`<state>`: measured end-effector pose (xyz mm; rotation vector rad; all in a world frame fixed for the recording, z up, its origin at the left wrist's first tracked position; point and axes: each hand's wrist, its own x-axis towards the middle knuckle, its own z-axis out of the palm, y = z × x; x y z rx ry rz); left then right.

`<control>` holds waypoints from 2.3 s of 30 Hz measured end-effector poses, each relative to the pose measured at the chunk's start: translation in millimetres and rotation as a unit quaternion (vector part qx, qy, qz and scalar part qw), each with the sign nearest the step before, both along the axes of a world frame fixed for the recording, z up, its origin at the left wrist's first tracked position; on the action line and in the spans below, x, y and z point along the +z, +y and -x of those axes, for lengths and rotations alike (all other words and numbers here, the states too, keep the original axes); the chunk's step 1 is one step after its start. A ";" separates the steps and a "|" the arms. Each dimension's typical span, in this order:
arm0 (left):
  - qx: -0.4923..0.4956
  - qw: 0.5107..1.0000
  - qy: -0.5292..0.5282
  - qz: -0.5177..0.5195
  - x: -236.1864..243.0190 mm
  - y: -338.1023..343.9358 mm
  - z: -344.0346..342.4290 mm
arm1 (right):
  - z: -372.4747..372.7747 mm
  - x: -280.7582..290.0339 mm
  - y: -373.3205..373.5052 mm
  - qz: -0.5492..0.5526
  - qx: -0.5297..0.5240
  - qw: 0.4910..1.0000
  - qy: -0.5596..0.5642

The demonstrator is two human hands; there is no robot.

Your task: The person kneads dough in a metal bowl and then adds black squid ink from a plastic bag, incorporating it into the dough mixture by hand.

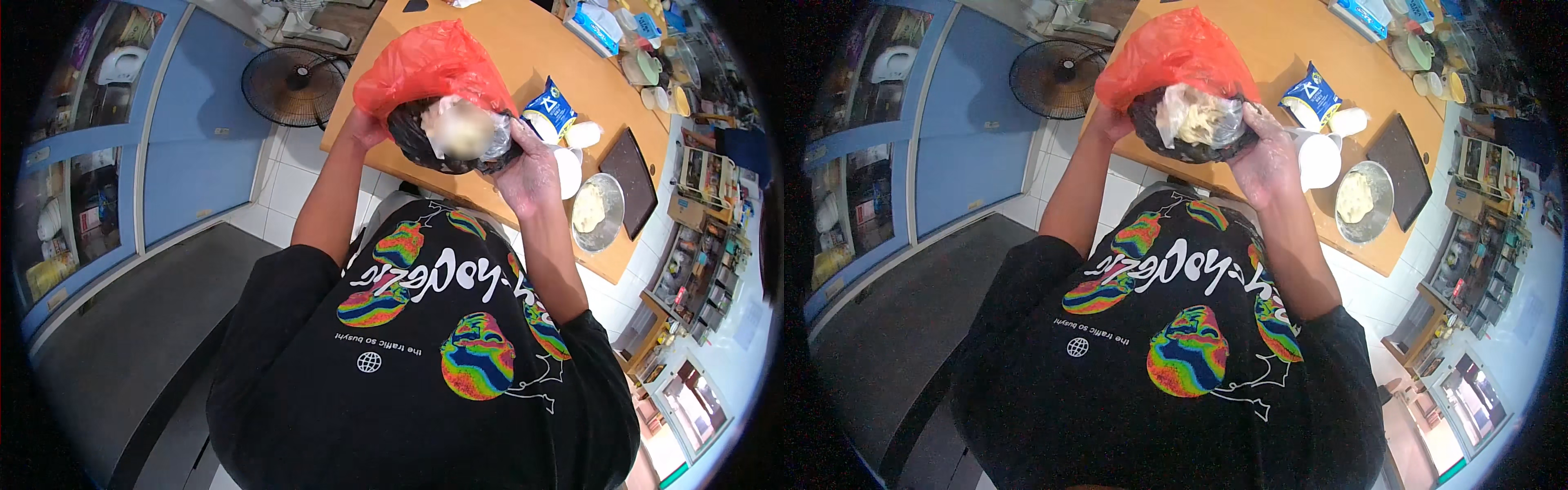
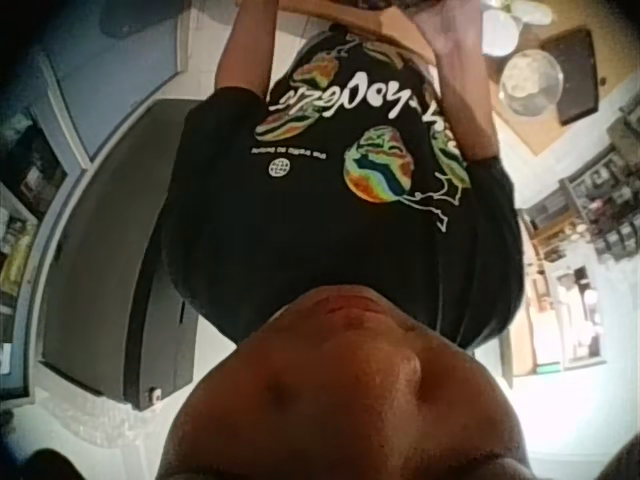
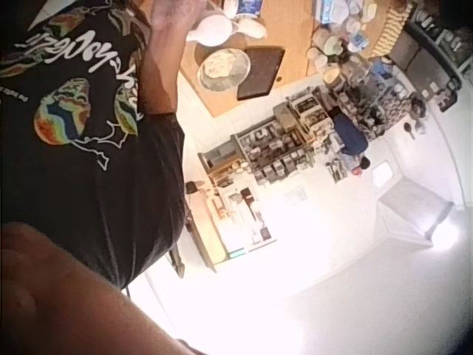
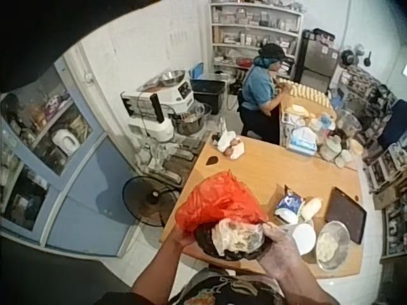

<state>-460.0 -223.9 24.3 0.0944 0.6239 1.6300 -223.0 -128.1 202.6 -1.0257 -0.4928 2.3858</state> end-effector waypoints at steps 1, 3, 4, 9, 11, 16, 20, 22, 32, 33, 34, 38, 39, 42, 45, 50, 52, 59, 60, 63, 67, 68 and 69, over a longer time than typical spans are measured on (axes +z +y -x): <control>-0.012 0.999 0.028 0.015 1.4 3.2 1.5 | 1.8 -3.0 4.8 0.000 0.000 1.000 0.001; -0.021 0.994 0.099 0.032 -9.7 6.6 1.1 | 5.8 -7.7 13.9 -0.036 0.047 0.997 -0.049; 0.021 0.994 0.094 0.046 -15.0 5.0 0.7 | 5.5 -17.1 21.1 -0.036 0.048 0.997 -0.049; 0.139 0.990 0.002 -0.028 -0.8 2.6 -7.2 | 6.4 -27.7 32.4 0.058 -0.023 0.997 -0.038; 0.100 0.988 -0.116 -0.032 -21.4 -4.4 -4.5 | 11.7 -18.8 26.0 0.072 -0.010 0.997 -0.024; 0.053 0.997 0.045 0.017 67.8 11.3 -12.2 | -0.2 -18.9 37.4 0.029 0.079 0.996 0.010; 0.074 0.978 0.194 0.027 51.1 20.1 20.4 | 2.4 -26.3 57.1 -0.052 0.146 0.988 -0.005; 0.084 0.975 0.197 0.050 43.7 27.9 19.7 | 3.6 -39.6 67.9 -0.090 0.161 0.983 -0.018; -0.046 0.970 0.171 0.167 17.0 25.3 1.6 | 33.9 -175.8 115.2 -0.095 0.127 0.980 -0.122; -0.043 0.970 0.172 0.170 7.4 22.7 2.4 | 42.4 -183.1 113.4 -0.089 0.153 0.973 -0.147; -0.028 0.968 0.168 0.182 -10.7 19.8 2.2 | 48.1 -191.1 107.6 -0.056 0.162 0.979 -0.113; 0.036 0.967 0.163 0.193 -46.7 24.1 -6.5 | 46.7 -273.2 109.0 -0.230 0.118 0.934 -0.246; 0.081 0.962 0.173 0.197 -55.7 17.0 -6.6 | 52.4 -262.0 101.8 -0.225 0.128 0.934 -0.244; 0.098 0.939 0.216 0.248 -76.0 14.4 -1.5 | 50.6 -198.5 65.5 -0.266 0.084 0.905 -0.321; 0.030 0.865 0.382 0.323 -80.3 17.2 -3.0 | 36.0 -184.1 38.7 -0.550 0.063 0.662 -0.506; -0.007 0.695 0.618 0.367 -74.2 14.2 -9.4 | 19.2 -150.9 -21.5 -0.705 0.323 0.429 -0.463; -0.014 0.654 0.658 0.374 -73.5 14.0 -10.6 | 13.3 -176.9 -19.3 -0.729 0.346 0.381 -0.452; 0.004 0.627 0.680 0.379 -74.6 10.8 -16.7 | 38.5 -183.1 36.6 -0.648 0.156 0.640 -0.382; 0.001 0.618 0.685 0.387 -76.1 9.7 -18.0 | 40.3 -180.8 44.2 -0.628 0.106 0.662 -0.396; 0.014 0.625 0.683 0.378 -81.1 1.6 -23.8 | 38.3 -165.8 47.1 -0.571 0.059 0.730 -0.371; 0.040 0.625 0.698 0.347 -84.9 2.7 -24.0 | 34.4 -105.0 43.1 -0.611 0.062 0.746 -0.258; 0.074 0.688 0.634 0.347 -80.9 9.7 -20.1 | 32.4 -80.8 42.4 -0.623 0.129 0.738 -0.223; 0.106 0.745 0.563 0.341 -71.3 18.1 -18.0 | 27.4 -68.2 40.7 -0.632 0.194 0.726 -0.189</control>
